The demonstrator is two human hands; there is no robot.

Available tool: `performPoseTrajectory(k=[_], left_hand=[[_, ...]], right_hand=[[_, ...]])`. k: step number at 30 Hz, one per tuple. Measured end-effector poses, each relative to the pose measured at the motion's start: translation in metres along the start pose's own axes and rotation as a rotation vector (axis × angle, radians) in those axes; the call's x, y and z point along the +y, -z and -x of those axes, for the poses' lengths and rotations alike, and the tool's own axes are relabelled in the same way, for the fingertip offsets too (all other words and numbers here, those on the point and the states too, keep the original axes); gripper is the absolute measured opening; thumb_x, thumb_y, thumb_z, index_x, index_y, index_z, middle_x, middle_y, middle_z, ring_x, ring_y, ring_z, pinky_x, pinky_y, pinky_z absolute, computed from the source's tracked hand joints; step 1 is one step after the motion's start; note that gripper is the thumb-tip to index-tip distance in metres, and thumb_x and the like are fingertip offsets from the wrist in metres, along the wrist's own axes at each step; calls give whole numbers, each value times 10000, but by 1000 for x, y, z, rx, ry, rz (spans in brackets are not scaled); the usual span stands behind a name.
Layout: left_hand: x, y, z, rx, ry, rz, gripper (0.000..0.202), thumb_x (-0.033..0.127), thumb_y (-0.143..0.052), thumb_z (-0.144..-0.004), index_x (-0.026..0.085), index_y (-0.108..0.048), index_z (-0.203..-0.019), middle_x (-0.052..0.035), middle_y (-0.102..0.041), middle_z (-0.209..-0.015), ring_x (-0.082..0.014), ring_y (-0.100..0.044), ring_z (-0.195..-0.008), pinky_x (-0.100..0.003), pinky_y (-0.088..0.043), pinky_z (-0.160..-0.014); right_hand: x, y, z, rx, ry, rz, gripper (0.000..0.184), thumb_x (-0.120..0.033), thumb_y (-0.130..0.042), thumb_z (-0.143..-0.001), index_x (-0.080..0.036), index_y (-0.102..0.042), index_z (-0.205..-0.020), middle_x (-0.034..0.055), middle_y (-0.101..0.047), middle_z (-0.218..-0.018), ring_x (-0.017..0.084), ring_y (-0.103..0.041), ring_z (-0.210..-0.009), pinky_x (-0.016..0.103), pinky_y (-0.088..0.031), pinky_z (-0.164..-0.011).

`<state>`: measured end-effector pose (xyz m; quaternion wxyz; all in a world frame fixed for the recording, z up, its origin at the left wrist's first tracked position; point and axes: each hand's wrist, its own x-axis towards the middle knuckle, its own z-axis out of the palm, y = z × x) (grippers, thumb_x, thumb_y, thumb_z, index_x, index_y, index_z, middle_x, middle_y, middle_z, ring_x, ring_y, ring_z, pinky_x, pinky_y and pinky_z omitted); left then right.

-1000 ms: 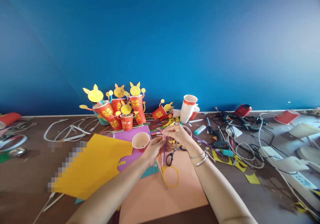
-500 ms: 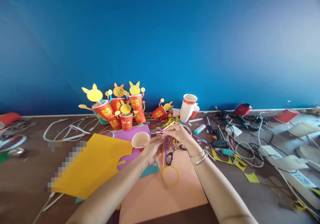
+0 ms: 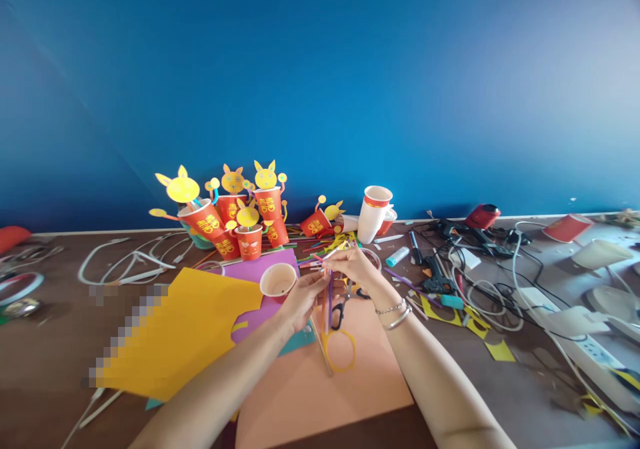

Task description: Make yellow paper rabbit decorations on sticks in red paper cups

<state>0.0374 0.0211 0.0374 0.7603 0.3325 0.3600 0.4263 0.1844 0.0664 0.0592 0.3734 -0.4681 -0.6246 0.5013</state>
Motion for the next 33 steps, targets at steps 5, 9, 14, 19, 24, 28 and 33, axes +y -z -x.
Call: performPoseTrajectory(k=[5,9,14,19,24,28,33], left_hand=[[-1,1,0,22,-5,-55,320,328,-780,-707,83,-689,-890,-152,-746,-847,-271,-713,-879,-362,-540,-833],[-3,3,0,30,-10,-115,365,366,-801,-672,91,-694,-887,-154,-745,-902,-265,-712,-867,-347,-541,-804],[-6,6,-2,35,-15,-133,438,402,-831,-615,95,-698,-899,-150,-745,-894,-274,-707,-883,-357,-538,-811],[-6,6,-3,49,1,-131,436,390,-840,-600,90,-698,-882,-147,-744,-870,-280,-704,-896,-363,-539,-812],[-4,6,-2,105,-18,-88,360,339,-820,-643,101,-698,-883,-136,-746,-874,-258,-703,-899,-344,-540,-817],[-5,6,-2,107,-32,-49,297,300,-788,-693,98,-697,-891,-134,-746,-884,-241,-708,-874,-346,-538,-834],[-9,7,-2,91,19,-58,290,277,-793,-686,95,-693,-887,-134,-746,-882,-235,-714,-842,-340,-538,-821]], right_hand=[[2,0,-1,-24,27,34,307,-455,-705,-668,-159,-729,-590,16,-622,-583,134,-531,-583,248,-398,-553],[3,-1,-2,-2,27,41,347,-493,-722,-639,-147,-747,-638,15,-607,-579,127,-508,-561,244,-389,-527],[1,-2,-1,7,40,75,363,-499,-712,-642,-141,-719,-582,4,-582,-546,110,-476,-529,228,-367,-493],[-5,1,2,-60,50,136,362,-479,-664,-711,-143,-706,-586,-17,-546,-510,94,-444,-505,220,-340,-485],[1,19,-2,124,76,173,432,-517,-546,-803,-123,-719,-760,28,-620,-626,123,-508,-569,226,-369,-517],[9,39,-4,273,97,185,393,-451,-543,-797,-110,-721,-878,80,-688,-788,155,-570,-668,242,-411,-580],[10,53,0,278,10,452,283,-334,-542,-775,-132,-736,-818,41,-663,-673,143,-525,-600,243,-364,-556]])
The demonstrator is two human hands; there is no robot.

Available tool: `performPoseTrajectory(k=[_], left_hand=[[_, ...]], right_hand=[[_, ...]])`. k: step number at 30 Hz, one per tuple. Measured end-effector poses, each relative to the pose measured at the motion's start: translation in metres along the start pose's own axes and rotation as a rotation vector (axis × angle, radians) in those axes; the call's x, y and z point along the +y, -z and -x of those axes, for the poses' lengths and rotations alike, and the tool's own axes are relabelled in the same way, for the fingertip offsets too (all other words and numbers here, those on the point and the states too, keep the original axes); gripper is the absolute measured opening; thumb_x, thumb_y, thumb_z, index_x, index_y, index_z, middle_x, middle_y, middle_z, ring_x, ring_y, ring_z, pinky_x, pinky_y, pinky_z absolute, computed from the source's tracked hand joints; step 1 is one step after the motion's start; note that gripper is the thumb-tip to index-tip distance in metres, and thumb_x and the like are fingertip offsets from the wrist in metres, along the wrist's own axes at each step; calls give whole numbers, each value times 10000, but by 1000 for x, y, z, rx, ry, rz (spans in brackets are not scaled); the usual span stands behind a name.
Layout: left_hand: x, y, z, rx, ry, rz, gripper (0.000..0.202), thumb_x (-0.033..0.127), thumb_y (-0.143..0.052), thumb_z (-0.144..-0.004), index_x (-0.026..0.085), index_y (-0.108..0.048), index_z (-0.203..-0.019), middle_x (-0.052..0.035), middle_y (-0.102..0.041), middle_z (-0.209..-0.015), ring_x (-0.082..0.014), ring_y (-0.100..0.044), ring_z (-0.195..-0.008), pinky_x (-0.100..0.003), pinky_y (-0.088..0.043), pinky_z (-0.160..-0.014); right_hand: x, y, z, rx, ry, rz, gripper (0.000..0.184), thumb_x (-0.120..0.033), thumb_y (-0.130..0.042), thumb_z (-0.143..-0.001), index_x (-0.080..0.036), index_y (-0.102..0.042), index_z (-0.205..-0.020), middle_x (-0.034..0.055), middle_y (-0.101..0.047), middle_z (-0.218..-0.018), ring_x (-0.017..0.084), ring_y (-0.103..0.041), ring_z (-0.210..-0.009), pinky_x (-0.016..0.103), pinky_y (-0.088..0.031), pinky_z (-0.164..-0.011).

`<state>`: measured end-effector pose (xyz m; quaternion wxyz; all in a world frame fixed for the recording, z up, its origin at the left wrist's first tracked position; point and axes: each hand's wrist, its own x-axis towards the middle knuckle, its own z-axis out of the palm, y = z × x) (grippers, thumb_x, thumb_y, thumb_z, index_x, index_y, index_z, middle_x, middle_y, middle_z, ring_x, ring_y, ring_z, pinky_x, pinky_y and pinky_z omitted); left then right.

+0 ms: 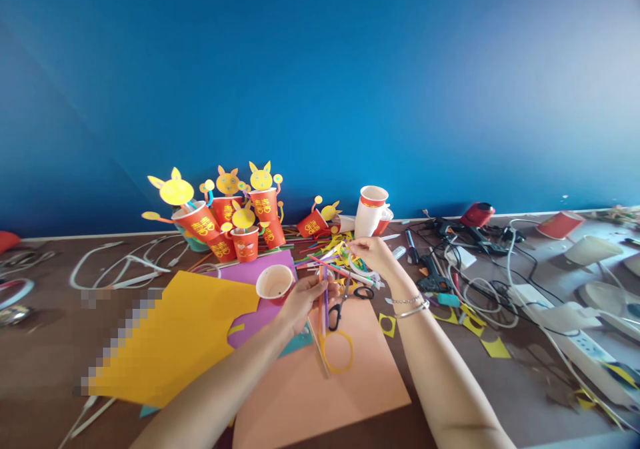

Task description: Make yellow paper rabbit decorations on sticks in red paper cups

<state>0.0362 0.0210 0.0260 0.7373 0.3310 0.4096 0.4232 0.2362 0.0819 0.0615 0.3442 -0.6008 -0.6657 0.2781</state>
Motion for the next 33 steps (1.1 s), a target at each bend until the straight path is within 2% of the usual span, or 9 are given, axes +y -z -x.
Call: performPoseTrajectory(k=[3,7,14,17,20,22,24,28,33], left_hand=[[-1,0,-1,0,13,-2,278,268,-788,-688,97,-688,-883,-132,-747,-883,-230,-718,-815,-323,-542,-787],[-2,1,-2,12,19,-15,233,248,-754,-727,99,-686,-893,-132,-747,-892,-219,-719,-799,-304,-545,-757],[-2,-1,-2,15,39,3,198,241,-751,-736,103,-690,-864,-125,-749,-862,-211,-719,-783,-311,-541,-792],[-4,-3,2,-85,46,-28,278,295,-800,-685,95,-697,-847,-129,-748,-840,-211,-716,-762,-301,-533,-773],[-6,-7,8,-245,97,-55,366,341,-838,-632,84,-702,-853,-140,-745,-829,-208,-713,-732,-292,-530,-744],[-8,-8,10,-296,131,-50,379,341,-841,-631,78,-702,-865,-143,-743,-825,-204,-713,-727,-290,-533,-741],[-8,-7,9,-259,126,-18,340,310,-822,-665,79,-698,-881,-142,-744,-829,-203,-715,-734,-289,-540,-744],[-3,-1,-2,-56,74,100,161,191,-702,-788,100,-684,-919,-125,-748,-847,-193,-720,-746,-303,-561,-761],[2,2,-5,-18,77,148,147,140,-622,-840,86,-676,-965,-132,-748,-870,-199,-726,-768,-339,-566,-825]], right_hand=[[1,6,2,-17,-25,241,227,-259,-531,-779,-161,-735,-750,41,-664,-652,146,-531,-612,240,-339,-565],[5,14,4,-67,-85,498,242,-207,-505,-792,-164,-730,-715,66,-657,-620,155,-543,-620,244,-308,-557],[9,16,3,-208,-82,656,264,-152,-477,-787,-165,-740,-768,88,-694,-752,145,-539,-660,253,-292,-567],[8,10,3,-292,-74,703,250,-101,-511,-740,-177,-744,-784,97,-710,-815,154,-561,-682,257,-301,-574],[9,3,3,-367,-93,749,329,-33,-535,-679,-161,-737,-904,117,-718,-930,196,-624,-777,253,-344,-606],[10,0,3,-390,-115,774,373,-13,-537,-676,-142,-724,-972,140,-711,-998,232,-646,-861,259,-378,-644],[10,-2,2,-400,-136,789,357,-16,-547,-683,-133,-723,-971,153,-709,-1008,253,-653,-905,266,-402,-674],[9,-2,3,-391,-138,785,285,-34,-547,-711,-143,-728,-902,150,-716,-956,258,-661,-900,272,-414,-681],[4,5,6,-350,-96,755,242,-21,-507,-717,-146,-701,-792,150,-714,-857,253,-658,-813,278,-373,-619]])
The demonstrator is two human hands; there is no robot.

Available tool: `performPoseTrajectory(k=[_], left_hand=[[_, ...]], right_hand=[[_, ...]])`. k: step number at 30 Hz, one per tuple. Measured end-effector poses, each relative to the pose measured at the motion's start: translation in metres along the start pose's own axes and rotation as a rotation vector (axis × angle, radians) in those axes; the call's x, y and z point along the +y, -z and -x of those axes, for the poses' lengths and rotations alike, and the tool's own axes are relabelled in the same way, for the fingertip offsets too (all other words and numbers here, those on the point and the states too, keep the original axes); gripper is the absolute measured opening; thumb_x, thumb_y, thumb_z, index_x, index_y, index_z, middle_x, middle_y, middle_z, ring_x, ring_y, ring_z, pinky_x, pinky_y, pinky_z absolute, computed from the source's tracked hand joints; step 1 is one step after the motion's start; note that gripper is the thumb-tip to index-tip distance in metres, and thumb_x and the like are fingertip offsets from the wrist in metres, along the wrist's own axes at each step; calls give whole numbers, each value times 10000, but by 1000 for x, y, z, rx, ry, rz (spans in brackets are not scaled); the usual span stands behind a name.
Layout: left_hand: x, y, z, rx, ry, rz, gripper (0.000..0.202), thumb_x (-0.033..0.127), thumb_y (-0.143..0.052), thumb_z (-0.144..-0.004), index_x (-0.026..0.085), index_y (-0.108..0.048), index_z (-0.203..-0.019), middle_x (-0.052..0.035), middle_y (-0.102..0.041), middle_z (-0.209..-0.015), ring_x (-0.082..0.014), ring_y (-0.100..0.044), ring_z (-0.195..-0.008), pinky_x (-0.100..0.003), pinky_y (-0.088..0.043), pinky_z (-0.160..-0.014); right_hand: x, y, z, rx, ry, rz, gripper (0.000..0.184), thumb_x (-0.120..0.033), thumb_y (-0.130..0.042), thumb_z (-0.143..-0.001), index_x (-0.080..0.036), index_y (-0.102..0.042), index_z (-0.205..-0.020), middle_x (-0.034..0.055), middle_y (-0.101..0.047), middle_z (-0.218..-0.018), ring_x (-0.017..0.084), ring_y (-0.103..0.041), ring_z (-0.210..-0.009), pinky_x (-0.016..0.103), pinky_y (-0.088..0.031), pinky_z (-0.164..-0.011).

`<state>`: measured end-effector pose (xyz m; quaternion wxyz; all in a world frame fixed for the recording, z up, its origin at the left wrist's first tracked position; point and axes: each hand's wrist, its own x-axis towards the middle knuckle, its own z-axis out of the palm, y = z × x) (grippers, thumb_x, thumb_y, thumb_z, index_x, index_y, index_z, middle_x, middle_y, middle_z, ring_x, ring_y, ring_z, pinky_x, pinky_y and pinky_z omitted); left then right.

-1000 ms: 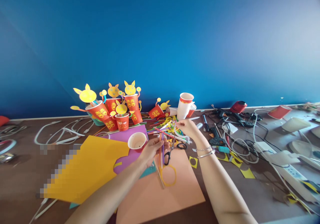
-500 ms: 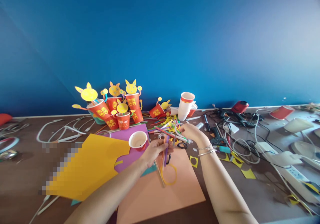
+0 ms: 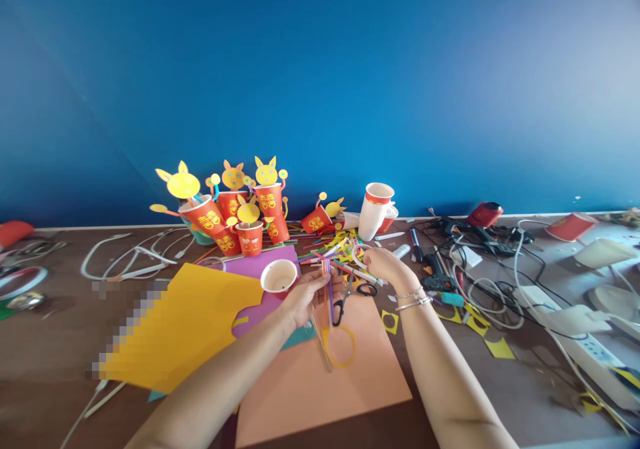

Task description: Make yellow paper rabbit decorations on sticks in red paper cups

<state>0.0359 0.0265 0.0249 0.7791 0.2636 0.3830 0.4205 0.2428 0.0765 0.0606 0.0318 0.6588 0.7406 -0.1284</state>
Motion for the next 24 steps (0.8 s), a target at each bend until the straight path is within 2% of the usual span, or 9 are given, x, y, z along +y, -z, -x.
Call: performPoseTrajectory(k=[4,7,11,15,19,24], left_hand=[[1,-3,4,9,-13,-11,135,148,-639,-832,86,-679,-945,-138,-749,-875,-200,-727,-791,-321,-562,-835],[3,-4,6,-16,-49,-20,155,178,-668,-814,91,-686,-940,-140,-750,-904,-211,-725,-831,-324,-558,-845],[7,-5,8,-79,-112,-40,281,267,-759,-735,91,-702,-946,-146,-747,-935,-262,-709,-923,-368,-537,-897],[7,-7,11,-118,-185,-75,376,348,-798,-682,99,-712,-951,-148,-745,-950,-290,-700,-946,-389,-535,-888],[6,-10,13,-140,-210,-125,413,377,-802,-673,105,-715,-972,-150,-739,-983,-300,-689,-968,-391,-531,-881],[11,-14,18,-53,-324,-153,394,401,-799,-664,126,-727,-937,-114,-743,-972,-289,-681,-980,-372,-518,-900]], right_hand=[[2,8,5,112,26,-63,247,-24,-488,-719,-158,-665,-828,118,-706,-892,236,-635,-840,268,-356,-626],[0,13,7,177,183,-334,150,-108,-531,-749,-161,-638,-839,68,-694,-879,204,-618,-836,252,-386,-664],[-8,16,11,48,457,-792,149,-238,-573,-779,-162,-613,-901,36,-670,-904,176,-612,-830,261,-449,-720],[-13,19,17,-112,526,-1024,186,-285,-618,-768,-160,-592,-905,25,-657,-866,171,-619,-798,292,-480,-739],[-12,23,20,-139,520,-1074,199,-284,-619,-776,-163,-580,-929,18,-647,-859,161,-619,-793,284,-486,-731],[-8,23,18,-117,536,-903,114,-220,-590,-749,-167,-598,-850,10,-646,-813,157,-607,-766,266,-461,-704]])
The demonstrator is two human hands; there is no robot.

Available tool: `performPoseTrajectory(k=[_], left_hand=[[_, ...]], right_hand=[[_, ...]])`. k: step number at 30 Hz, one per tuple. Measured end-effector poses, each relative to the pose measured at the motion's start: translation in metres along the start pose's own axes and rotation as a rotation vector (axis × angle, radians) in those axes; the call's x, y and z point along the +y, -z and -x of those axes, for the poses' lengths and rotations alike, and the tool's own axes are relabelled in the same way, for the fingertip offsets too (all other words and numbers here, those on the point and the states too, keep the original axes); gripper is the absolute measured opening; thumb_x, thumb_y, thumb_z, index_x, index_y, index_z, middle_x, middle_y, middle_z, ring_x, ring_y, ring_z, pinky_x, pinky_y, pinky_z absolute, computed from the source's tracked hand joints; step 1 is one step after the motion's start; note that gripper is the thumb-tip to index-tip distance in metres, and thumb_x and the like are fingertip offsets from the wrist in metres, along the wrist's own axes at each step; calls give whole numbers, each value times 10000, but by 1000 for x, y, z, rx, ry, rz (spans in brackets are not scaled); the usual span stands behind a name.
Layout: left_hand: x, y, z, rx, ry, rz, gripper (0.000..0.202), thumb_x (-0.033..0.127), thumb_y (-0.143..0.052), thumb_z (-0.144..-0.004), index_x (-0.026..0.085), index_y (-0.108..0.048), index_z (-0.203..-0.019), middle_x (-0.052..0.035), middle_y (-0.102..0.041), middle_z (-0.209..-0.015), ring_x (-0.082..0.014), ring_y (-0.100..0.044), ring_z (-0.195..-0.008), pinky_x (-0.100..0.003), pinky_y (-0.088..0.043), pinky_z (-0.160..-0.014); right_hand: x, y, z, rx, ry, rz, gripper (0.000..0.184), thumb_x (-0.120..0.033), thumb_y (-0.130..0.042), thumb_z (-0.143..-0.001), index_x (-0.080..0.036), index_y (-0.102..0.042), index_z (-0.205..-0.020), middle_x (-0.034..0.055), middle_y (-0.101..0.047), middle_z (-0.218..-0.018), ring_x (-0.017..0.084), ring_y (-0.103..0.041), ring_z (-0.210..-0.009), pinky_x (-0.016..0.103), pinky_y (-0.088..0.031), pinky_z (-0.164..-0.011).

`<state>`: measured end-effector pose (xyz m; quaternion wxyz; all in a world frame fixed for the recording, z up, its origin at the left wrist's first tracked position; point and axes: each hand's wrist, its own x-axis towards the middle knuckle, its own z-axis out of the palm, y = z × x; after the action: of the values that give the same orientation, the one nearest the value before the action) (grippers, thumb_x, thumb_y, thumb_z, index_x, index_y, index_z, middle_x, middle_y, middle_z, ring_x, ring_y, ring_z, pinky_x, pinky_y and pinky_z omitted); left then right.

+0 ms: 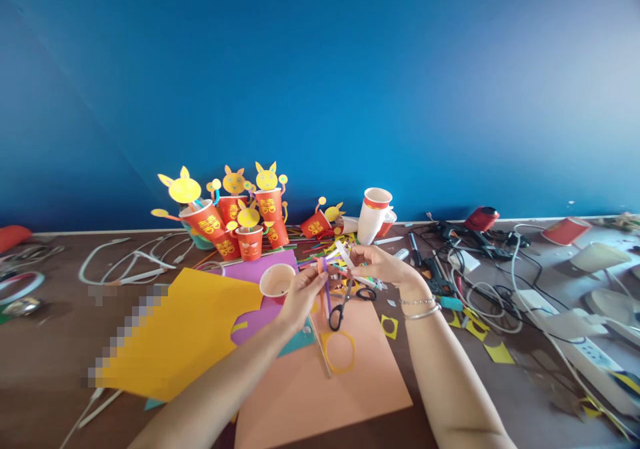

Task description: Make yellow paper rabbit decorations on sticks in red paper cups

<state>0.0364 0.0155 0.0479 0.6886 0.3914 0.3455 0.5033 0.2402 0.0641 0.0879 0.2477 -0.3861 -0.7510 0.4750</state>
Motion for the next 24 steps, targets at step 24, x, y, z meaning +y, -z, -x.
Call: performPoseTrajectory(k=[24], left_hand=[[-8,9,3,-313,287,-24,372,369,-803,-677,99,-712,-916,-161,-742,-903,-222,-713,-736,-346,-539,-763]], right_hand=[[14,-52,-31,66,-72,787,168,-224,-581,-791,-173,-740,-801,85,-648,-874,201,-565,-841,267,-394,-723]])
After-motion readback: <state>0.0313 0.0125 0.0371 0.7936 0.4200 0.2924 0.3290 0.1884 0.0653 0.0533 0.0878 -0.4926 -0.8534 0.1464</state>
